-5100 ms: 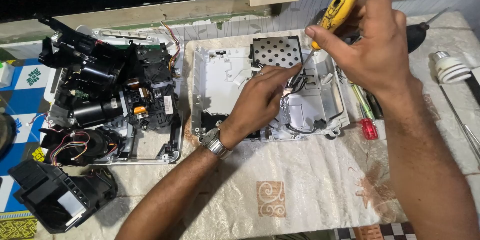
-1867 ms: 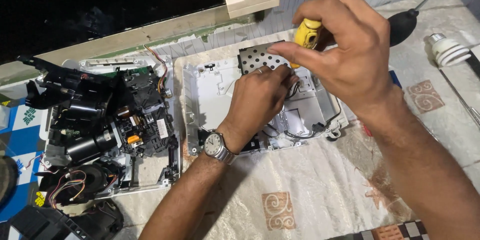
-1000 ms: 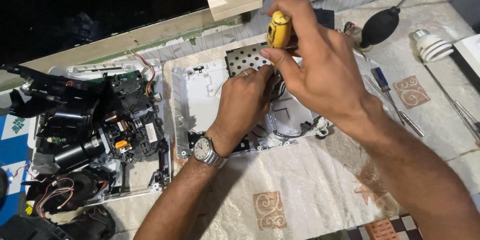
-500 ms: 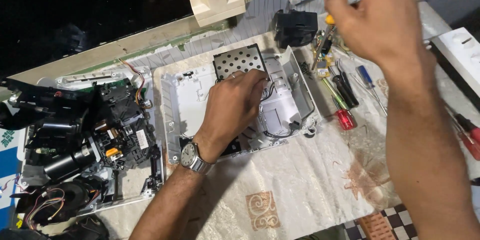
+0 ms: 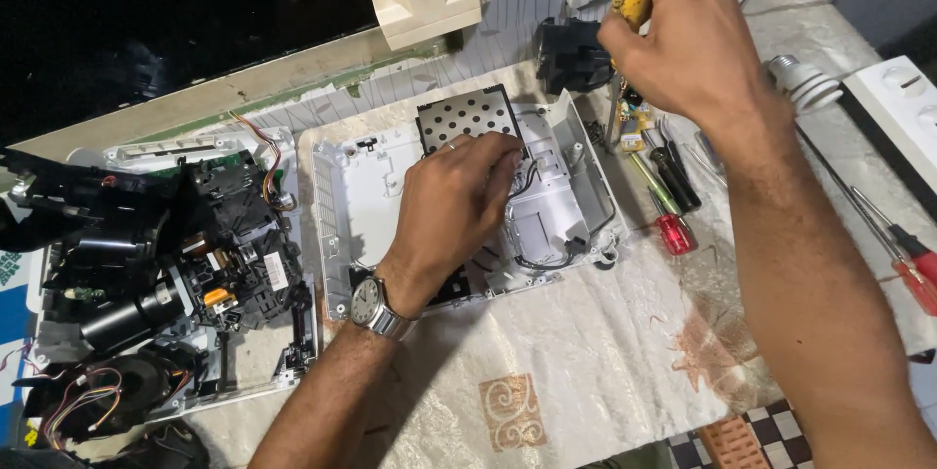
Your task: Disassembling the internal components of an electronic device, including removing screws and detaching a motor assembly.
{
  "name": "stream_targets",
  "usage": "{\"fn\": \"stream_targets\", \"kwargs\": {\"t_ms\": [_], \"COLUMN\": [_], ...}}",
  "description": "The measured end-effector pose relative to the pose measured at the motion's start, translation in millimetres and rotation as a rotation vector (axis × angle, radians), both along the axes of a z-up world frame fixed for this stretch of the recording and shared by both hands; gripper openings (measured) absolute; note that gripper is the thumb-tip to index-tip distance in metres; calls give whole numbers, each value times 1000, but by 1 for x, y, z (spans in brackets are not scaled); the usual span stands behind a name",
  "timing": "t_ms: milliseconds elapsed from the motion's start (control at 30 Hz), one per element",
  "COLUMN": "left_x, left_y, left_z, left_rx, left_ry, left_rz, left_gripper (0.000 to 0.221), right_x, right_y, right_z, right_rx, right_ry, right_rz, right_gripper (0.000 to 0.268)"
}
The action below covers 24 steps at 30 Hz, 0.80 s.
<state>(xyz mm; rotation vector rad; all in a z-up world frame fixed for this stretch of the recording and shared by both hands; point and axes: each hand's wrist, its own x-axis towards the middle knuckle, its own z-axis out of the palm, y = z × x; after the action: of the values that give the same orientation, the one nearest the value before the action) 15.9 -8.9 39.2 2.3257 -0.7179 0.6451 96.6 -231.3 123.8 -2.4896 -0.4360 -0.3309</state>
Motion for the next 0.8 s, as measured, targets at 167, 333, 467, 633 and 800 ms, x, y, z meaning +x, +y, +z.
{"fn": "stream_targets", "kwargs": {"t_ms": [167,333,467,633,800], "left_x": [1,-2,-9,-13,-9], "left_y": [-3,-11,-21,-32,-31], "left_z": [-7,-11,-9,-13,-17], "left_rx": [-39,-109,-179,-274,-392], "left_ry": [32,132,194,391,472], "left_rz": [-38,-78,-106,-112,-92], "left_gripper": [9,11,22,44,36], "right_x": [2,-18,-33,-50,-74], "right_y": [-19,-35,-48,-42,-17], "right_z": [-4,11,7,6,30], "right_rx": [-79,38,267,309,205], "right_ry": [-162,-220,-288,-222,-250], "right_rz": [-22,70,341,291,361], "right_gripper": [27,16,11,12,11]}}
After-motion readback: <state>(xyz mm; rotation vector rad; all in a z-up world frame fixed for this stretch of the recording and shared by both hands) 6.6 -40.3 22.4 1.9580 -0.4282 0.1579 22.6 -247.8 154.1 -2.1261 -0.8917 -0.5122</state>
